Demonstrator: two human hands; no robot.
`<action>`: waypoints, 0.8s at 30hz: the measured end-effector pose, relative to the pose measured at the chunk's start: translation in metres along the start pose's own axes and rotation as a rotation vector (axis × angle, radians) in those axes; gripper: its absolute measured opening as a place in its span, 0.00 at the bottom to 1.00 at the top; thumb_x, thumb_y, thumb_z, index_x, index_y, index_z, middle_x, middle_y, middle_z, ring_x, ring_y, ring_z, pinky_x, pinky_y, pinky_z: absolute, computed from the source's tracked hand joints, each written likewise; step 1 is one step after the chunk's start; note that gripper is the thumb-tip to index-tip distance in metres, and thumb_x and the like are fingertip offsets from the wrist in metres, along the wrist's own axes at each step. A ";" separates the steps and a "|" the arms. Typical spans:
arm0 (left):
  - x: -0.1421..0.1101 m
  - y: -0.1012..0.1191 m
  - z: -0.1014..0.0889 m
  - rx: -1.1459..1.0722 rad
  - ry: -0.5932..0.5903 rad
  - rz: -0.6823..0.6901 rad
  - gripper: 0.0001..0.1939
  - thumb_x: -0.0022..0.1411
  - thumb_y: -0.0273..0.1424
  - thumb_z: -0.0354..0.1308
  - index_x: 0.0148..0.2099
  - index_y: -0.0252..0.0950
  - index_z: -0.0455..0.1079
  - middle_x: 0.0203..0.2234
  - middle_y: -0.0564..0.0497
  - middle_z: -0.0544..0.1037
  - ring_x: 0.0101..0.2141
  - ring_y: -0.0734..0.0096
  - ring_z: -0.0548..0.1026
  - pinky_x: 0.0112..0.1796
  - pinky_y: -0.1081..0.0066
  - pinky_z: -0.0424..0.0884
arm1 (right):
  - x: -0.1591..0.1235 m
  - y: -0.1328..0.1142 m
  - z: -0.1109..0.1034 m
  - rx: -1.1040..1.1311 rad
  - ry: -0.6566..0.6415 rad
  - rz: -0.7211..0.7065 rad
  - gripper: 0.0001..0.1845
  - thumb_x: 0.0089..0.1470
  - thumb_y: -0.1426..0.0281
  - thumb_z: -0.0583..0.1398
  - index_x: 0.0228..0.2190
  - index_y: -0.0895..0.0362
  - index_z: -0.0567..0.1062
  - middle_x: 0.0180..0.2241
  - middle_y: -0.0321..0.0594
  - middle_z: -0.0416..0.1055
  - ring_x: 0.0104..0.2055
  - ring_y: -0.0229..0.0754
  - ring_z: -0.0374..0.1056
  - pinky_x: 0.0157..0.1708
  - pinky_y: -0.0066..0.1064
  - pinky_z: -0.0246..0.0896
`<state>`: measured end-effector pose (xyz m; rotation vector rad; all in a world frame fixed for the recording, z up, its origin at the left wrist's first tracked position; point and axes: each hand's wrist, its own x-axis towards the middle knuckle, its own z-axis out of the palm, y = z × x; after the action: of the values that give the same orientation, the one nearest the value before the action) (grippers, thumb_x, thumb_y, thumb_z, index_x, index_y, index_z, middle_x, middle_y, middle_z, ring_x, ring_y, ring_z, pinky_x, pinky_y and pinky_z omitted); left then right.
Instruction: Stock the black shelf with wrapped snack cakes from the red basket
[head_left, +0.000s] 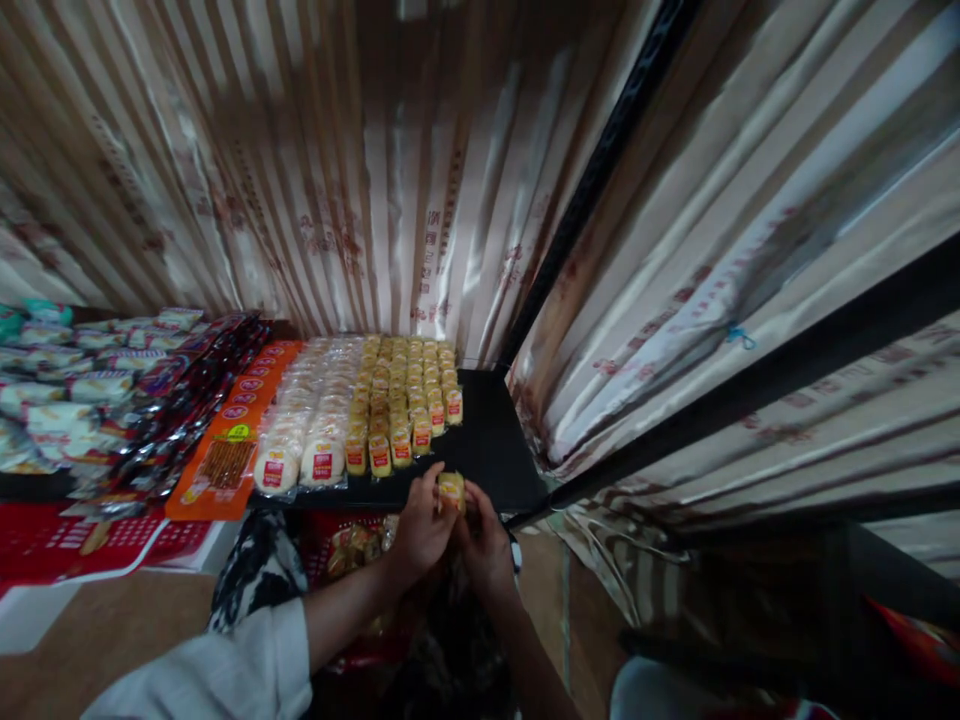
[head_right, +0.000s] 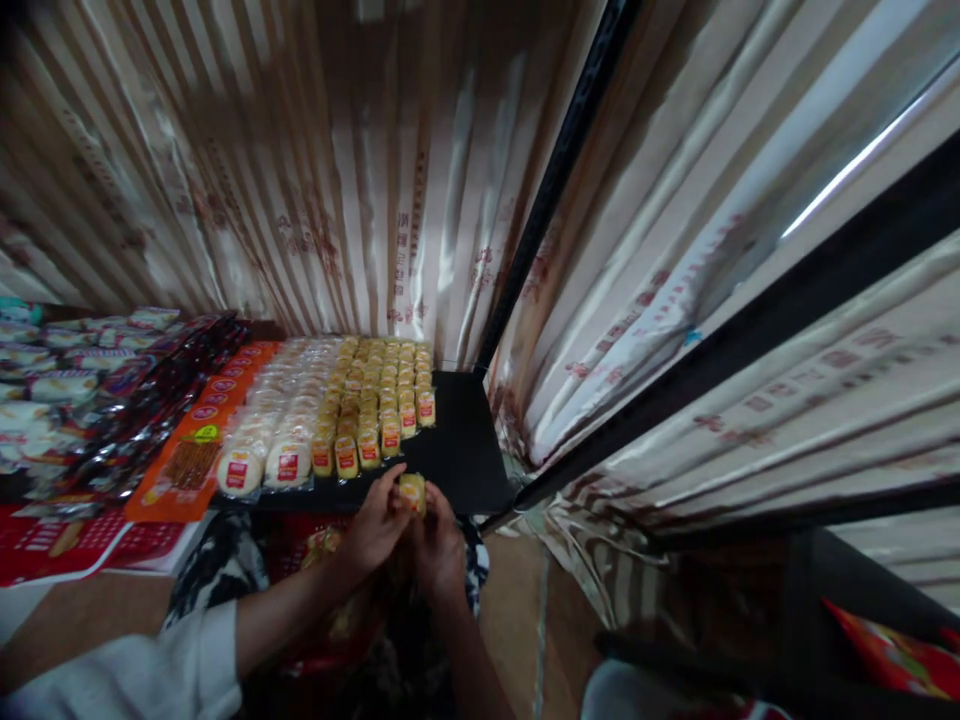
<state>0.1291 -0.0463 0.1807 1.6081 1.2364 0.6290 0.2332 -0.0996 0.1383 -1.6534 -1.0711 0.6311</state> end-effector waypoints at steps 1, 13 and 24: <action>0.005 0.006 0.004 0.003 -0.010 -0.011 0.28 0.58 0.28 0.48 0.61 0.32 0.54 0.47 0.43 0.68 0.43 0.69 0.72 0.48 0.71 0.67 | 0.006 0.001 -0.004 0.016 0.013 -0.001 0.24 0.51 0.62 0.56 0.50 0.56 0.66 0.45 0.47 0.72 0.46 0.46 0.70 0.46 0.37 0.65; 0.092 0.040 0.024 -0.017 -0.099 -0.003 0.25 0.58 0.26 0.49 0.59 0.33 0.55 0.48 0.43 0.72 0.43 0.71 0.73 0.47 0.72 0.68 | 0.094 0.006 -0.025 -0.103 0.161 -0.118 0.21 0.51 0.64 0.55 0.47 0.56 0.71 0.43 0.45 0.73 0.39 0.43 0.71 0.39 0.33 0.68; 0.207 0.090 0.004 0.027 -0.054 0.173 0.25 0.54 0.20 0.49 0.55 0.36 0.61 0.45 0.47 0.75 0.42 0.69 0.73 0.43 0.70 0.69 | 0.226 -0.004 -0.020 -0.228 0.308 -0.299 0.21 0.54 0.67 0.53 0.50 0.56 0.69 0.46 0.43 0.72 0.45 0.44 0.68 0.48 0.38 0.62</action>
<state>0.2431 0.1428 0.2294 1.7565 1.0778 0.6741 0.3530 0.0900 0.1704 -1.6716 -1.1614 0.0574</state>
